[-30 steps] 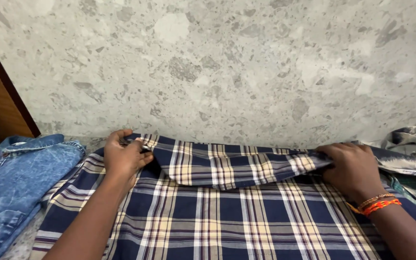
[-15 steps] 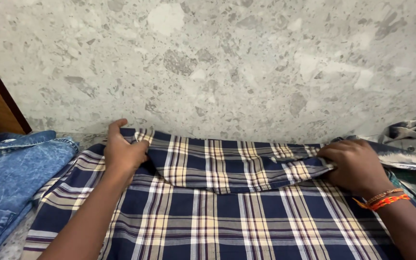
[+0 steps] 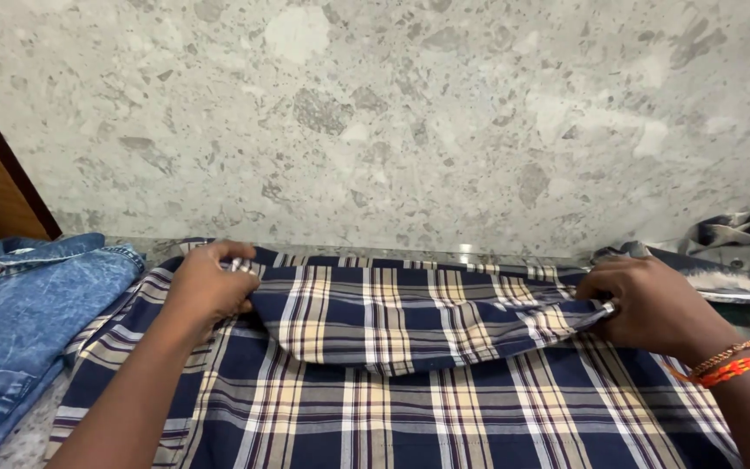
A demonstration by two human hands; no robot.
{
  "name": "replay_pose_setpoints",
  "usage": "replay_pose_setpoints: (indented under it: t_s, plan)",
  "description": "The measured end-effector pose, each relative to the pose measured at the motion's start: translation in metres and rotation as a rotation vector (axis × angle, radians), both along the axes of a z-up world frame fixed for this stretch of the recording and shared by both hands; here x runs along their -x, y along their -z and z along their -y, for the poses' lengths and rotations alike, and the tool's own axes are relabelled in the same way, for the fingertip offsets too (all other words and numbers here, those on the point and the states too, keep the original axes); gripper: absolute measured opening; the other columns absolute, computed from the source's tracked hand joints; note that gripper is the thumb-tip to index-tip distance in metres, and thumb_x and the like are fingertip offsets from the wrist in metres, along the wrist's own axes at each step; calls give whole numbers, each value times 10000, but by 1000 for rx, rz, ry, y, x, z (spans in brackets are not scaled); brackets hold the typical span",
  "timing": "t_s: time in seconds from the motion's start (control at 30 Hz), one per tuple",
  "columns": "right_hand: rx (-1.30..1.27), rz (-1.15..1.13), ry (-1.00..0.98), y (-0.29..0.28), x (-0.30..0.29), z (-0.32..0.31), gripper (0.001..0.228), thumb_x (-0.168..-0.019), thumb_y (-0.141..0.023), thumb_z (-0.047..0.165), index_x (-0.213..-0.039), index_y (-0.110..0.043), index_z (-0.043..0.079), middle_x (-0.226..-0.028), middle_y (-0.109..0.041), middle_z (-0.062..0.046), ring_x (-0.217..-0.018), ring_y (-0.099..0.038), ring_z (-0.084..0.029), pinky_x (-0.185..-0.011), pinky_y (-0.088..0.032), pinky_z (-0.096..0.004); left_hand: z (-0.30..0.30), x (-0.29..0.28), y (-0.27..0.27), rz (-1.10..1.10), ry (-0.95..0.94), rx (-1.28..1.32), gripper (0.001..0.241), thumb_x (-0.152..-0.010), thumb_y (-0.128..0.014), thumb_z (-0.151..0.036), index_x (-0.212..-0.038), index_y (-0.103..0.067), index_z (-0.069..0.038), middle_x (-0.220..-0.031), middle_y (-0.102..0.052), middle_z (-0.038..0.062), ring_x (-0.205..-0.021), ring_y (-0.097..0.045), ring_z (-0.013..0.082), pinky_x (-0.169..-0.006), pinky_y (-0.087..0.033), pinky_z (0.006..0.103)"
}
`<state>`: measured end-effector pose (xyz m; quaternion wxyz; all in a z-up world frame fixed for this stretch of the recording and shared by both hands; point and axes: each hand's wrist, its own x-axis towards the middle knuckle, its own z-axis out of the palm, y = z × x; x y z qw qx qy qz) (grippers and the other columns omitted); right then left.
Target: The person buttons a plaid shirt laid flat on a table, then folds the sleeves inward and folds the shirt in half. A folded denim shirt is visible nearby.
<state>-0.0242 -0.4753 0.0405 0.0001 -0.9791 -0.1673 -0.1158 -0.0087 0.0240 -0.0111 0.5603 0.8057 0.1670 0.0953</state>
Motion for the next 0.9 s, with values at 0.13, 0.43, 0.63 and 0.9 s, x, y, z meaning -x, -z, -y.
replay_pose_setpoints:
  t_s: [0.13, 0.43, 0.63, 0.9]
  plan:
    - [12, -135, 102, 2, 5, -8, 455, -596, -833, 35, -1037, -798, 144, -1047, -774, -28, -963, -740, -258, -861, -596, -374, -1, 14, -10, -62, 4, -144, 475, -767, -716, -2, -1240, -722, -42, -902, -779, 194, -639, -736, 242, -597, -600, 337]
    - [-107, -476, 210, 11, -5, 7, 727, -630, -939, 535, -1240, -745, 190, -1314, -707, -18, -1297, -611, -218, -1058, -510, -435, 1, 38, -36, -144, -151, -953, 641, -828, -751, -545, -1334, -663, -163, -1194, -707, 233, -1118, -679, 416, -895, -562, 561]
    - [-352, -243, 93, 30, -4, -31, 664, -874, -572, 677, -1266, -707, 158, -1329, -703, -81, -1266, -658, -262, -1088, -523, -463, 25, 21, -16, 0, 47, -1290, 637, -965, -471, -638, -1486, -518, -275, -1592, -362, 163, -1467, -325, 421, -1130, -230, 707]
    - [35, -353, 212, 38, -1, -61, 957, -806, -437, 793, -1656, -229, 405, -1714, -163, 68, -1585, -160, -229, -1228, -179, -596, 34, 14, 5, -193, 417, -1133, 881, -884, -353, -774, -1616, -265, -292, -1695, -191, 74, -1555, -194, 357, -1214, -168, 633]
